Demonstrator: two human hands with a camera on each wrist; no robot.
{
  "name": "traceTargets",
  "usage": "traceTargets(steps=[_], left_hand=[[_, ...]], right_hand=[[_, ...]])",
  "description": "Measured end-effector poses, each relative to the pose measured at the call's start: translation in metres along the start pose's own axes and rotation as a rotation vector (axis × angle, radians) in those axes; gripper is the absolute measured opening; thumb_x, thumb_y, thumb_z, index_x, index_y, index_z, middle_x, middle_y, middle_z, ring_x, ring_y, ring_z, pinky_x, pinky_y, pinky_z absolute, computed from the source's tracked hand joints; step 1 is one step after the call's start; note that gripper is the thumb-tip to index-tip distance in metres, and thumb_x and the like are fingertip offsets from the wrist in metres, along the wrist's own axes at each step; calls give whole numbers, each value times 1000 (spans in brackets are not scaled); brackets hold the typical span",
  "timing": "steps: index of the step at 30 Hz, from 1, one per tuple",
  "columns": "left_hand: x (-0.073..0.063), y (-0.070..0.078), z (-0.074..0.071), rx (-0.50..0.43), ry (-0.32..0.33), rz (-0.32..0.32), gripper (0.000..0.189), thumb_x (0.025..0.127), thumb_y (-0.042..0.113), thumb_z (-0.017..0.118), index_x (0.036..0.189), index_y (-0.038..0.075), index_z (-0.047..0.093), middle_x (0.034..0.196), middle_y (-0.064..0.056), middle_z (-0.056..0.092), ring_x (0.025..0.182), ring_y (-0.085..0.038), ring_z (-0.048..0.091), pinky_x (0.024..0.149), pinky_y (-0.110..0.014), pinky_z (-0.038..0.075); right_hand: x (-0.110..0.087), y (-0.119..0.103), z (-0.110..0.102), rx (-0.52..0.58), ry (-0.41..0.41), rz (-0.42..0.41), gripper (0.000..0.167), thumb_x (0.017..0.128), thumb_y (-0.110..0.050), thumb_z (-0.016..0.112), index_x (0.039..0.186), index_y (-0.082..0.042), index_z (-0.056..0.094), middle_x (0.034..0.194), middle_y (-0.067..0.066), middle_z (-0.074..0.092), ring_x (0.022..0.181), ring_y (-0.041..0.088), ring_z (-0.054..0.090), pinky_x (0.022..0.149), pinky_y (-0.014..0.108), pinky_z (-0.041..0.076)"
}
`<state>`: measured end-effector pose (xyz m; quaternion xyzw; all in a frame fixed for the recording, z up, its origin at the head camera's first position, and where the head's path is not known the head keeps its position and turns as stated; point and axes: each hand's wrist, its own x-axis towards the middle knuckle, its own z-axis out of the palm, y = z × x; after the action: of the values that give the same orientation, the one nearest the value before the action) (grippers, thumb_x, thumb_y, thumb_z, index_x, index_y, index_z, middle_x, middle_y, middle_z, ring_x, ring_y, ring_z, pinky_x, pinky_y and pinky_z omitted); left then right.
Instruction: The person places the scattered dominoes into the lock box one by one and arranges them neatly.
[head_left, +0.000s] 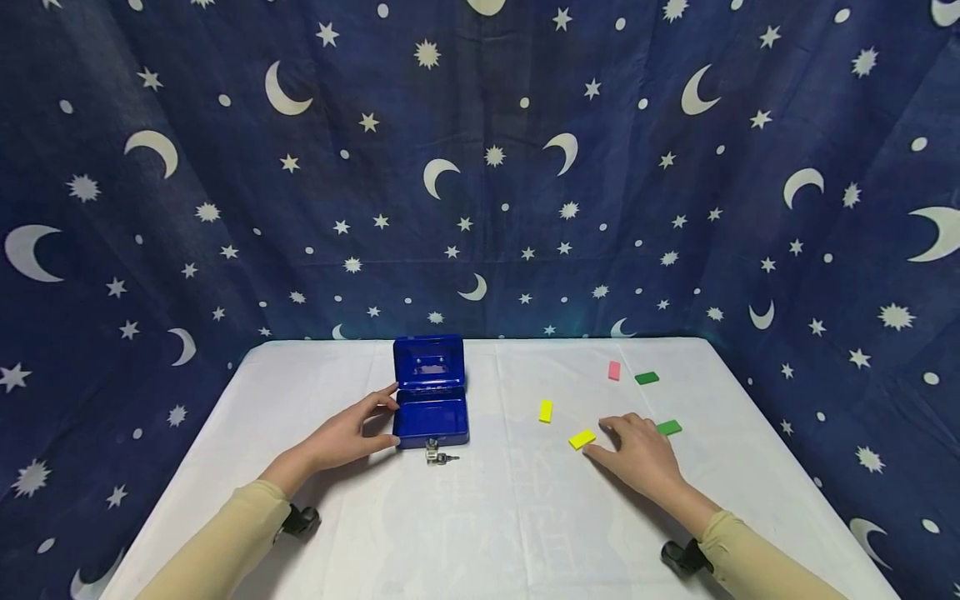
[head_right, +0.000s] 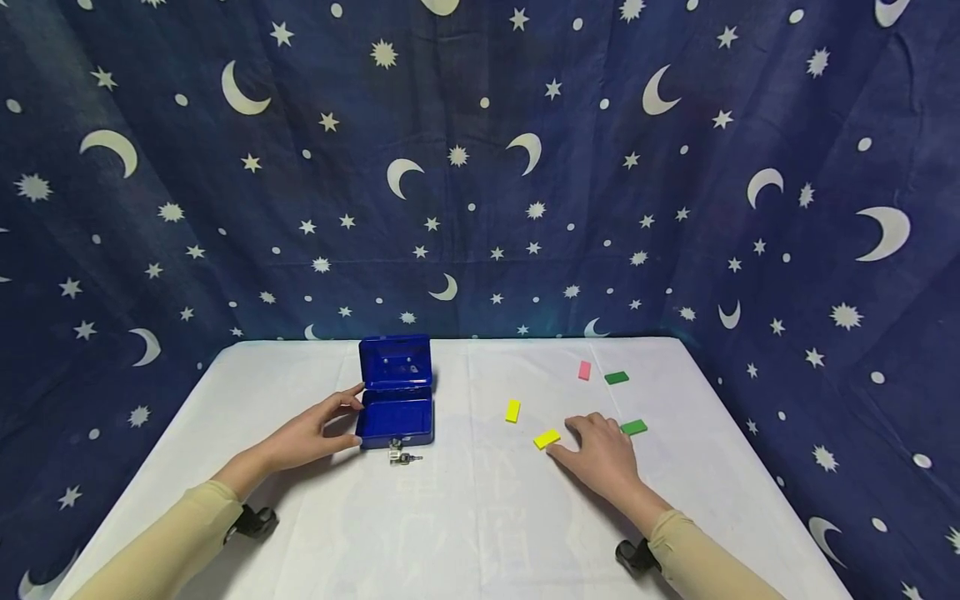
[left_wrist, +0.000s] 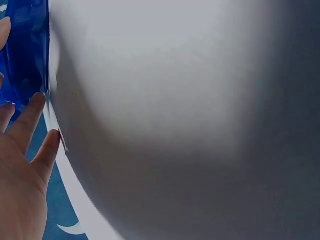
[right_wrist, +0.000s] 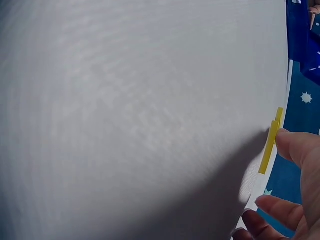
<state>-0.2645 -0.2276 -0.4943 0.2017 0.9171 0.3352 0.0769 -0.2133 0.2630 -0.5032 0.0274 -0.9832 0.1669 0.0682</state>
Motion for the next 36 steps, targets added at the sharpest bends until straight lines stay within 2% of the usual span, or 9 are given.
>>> traceTargets(steps=[8,16,24,29,36], left_hand=[[4,-1,1,-28,-2,-14,52,87,51,78,124,25,52,164,10,29,142,-23,44,115,-61,30],[4,0,-1,-147,-42,-16,46,89,44,78,119,22,51,165,6,28,142,-26,44,117,-59,30],[2,0,-2,-158,-48,-1,41,91,39,77,116,20,51,165,3,29,142,-28,45,117,-57,31],[3,-1,0,-160,-45,3,41,91,38,77,117,20,51,165,1,29,142,-29,45,117,-56,31],[3,-1,0,-147,-37,-13,41,90,41,77,116,22,52,164,2,30,141,-29,45,117,-55,32]], right_hand=[[1,-4,5,18,17,-9,58,80,-50,81,117,-7,71,111,12,65,103,34,56,84,55,47],[6,-10,7,-12,-4,-1,57,79,-55,81,111,-8,70,96,4,60,90,27,52,74,46,44],[9,-10,10,-25,7,-2,51,79,-53,82,103,-10,69,87,1,55,83,24,48,68,41,40],[9,-10,11,-16,12,-10,49,79,-48,82,106,-9,70,88,1,56,84,24,49,67,41,40],[10,-10,10,7,0,-27,47,81,-40,80,116,-9,72,101,5,62,93,27,54,73,45,44]])
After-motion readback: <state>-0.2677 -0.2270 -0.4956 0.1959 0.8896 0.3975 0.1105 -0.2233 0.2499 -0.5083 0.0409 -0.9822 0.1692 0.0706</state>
